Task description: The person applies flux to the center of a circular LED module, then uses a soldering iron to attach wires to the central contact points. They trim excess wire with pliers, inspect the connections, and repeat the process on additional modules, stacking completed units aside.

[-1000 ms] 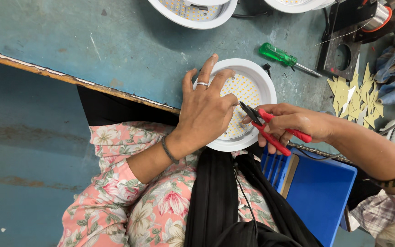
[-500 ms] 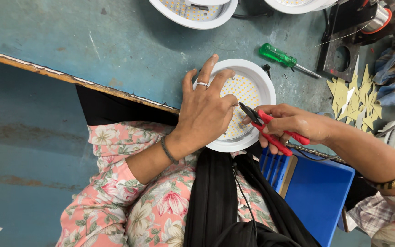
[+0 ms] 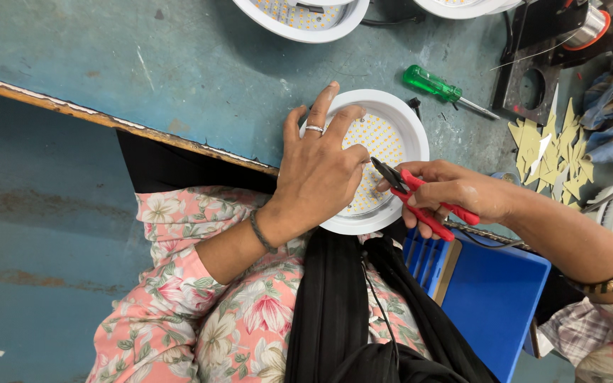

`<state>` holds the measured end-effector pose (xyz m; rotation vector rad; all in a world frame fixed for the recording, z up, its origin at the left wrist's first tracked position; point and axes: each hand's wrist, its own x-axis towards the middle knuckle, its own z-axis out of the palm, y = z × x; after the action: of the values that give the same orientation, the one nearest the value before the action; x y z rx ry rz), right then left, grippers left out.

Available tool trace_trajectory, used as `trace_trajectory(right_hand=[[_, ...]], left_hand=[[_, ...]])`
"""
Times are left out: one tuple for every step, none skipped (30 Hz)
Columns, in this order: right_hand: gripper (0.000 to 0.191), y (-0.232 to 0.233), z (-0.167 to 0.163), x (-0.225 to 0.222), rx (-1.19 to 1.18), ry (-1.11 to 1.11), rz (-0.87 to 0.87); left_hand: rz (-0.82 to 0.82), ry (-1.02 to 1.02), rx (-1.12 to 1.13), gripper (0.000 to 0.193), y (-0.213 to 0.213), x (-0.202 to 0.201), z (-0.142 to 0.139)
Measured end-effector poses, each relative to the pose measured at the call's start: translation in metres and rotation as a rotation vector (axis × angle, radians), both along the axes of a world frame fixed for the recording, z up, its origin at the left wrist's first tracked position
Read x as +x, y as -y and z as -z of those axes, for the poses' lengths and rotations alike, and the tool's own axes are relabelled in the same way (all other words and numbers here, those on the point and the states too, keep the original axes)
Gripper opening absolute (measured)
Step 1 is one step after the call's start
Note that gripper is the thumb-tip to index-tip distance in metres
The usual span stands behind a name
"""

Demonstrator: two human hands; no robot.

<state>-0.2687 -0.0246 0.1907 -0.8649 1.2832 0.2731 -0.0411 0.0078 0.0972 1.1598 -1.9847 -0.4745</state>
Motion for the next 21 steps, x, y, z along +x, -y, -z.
trace_trajectory(right_hand=[[0.048,0.0,0.0,0.0,0.002,0.003,0.004],[0.048,0.0,0.0,0.0,0.005,0.006,0.007],[0.048,0.0,0.001,-0.001,0.007,0.009,0.011],[0.047,0.0,0.001,-0.001,0.007,0.007,0.014],[0.046,0.0,0.001,-0.002,0.007,0.005,0.016],[0.045,0.0,0.001,-0.002,0.007,0.003,0.019],[0.045,0.0,0.001,-0.002,0.005,0.0,0.019],[0.044,0.0,0.001,-0.003,0.003,-0.002,0.018],[0.044,0.0,0.001,-0.002,0.001,-0.004,0.017],[0.044,-0.002,0.001,-0.002,-0.002,0.003,0.011],[0.043,-0.002,0.001,-0.002,-0.006,0.009,0.004],[0.043,-0.002,0.0,-0.001,-0.01,0.016,-0.003],[0.046,-0.002,0.0,-0.001,-0.016,0.008,-0.01],[0.05,-0.002,-0.001,0.0,-0.021,0.0,-0.018],[0.053,-0.002,-0.002,0.002,-0.026,-0.008,-0.025],[0.051,-0.002,-0.002,0.003,-0.036,-0.007,-0.026],[0.048,-0.003,-0.003,0.004,-0.046,-0.007,-0.028],[0.046,-0.004,-0.003,0.005,-0.056,-0.007,-0.03],[0.046,-0.006,-0.003,0.006,-0.068,-0.019,-0.035],[0.046,-0.007,-0.002,0.006,-0.079,-0.031,-0.041],[0.046,-0.01,-0.001,0.006,-0.091,-0.043,-0.046]], left_hand=[[0.0,0.0,-0.001,0.011,0.0,0.0,0.0],[0.0,0.0,-0.001,0.011,0.0,0.0,0.0],[0.0,0.0,-0.002,0.011,0.0,0.0,0.0],[0.0,0.0,-0.003,0.011,0.0,0.0,0.0],[-0.001,0.0,-0.003,0.011,0.0,0.0,0.0],[-0.001,-0.001,-0.004,0.011,0.0,0.0,0.0],[-0.003,-0.001,-0.006,0.011,0.0,0.0,0.001],[-0.005,-0.002,-0.009,0.011,0.0,0.0,0.001],[-0.006,-0.002,-0.012,0.01,0.001,0.0,0.001],[-0.006,-0.002,-0.011,0.01,-0.002,-0.001,0.001],[-0.007,-0.001,-0.011,0.01,-0.001,-0.001,0.001],[-0.008,0.0,-0.01,0.01,-0.001,-0.001,0.001],[-0.007,0.0,-0.009,0.01,-0.001,-0.001,0.001],[-0.006,0.0,-0.008,0.01,-0.001,-0.001,0.001],[-0.006,0.0,-0.007,0.01,-0.001,-0.001,0.001],[-0.005,0.0,-0.006,0.01,-0.001,-0.001,0.001],[-0.004,-0.001,-0.006,0.01,-0.002,-0.001,0.002],[-0.003,-0.001,-0.006,0.01,-0.002,0.0,0.002],[-0.004,-0.001,-0.006,0.011,-0.002,0.0,0.002],[-0.004,-0.001,-0.006,0.011,-0.002,0.0,0.002],[-0.004,-0.001,-0.007,0.011,-0.003,-0.001,0.003]])
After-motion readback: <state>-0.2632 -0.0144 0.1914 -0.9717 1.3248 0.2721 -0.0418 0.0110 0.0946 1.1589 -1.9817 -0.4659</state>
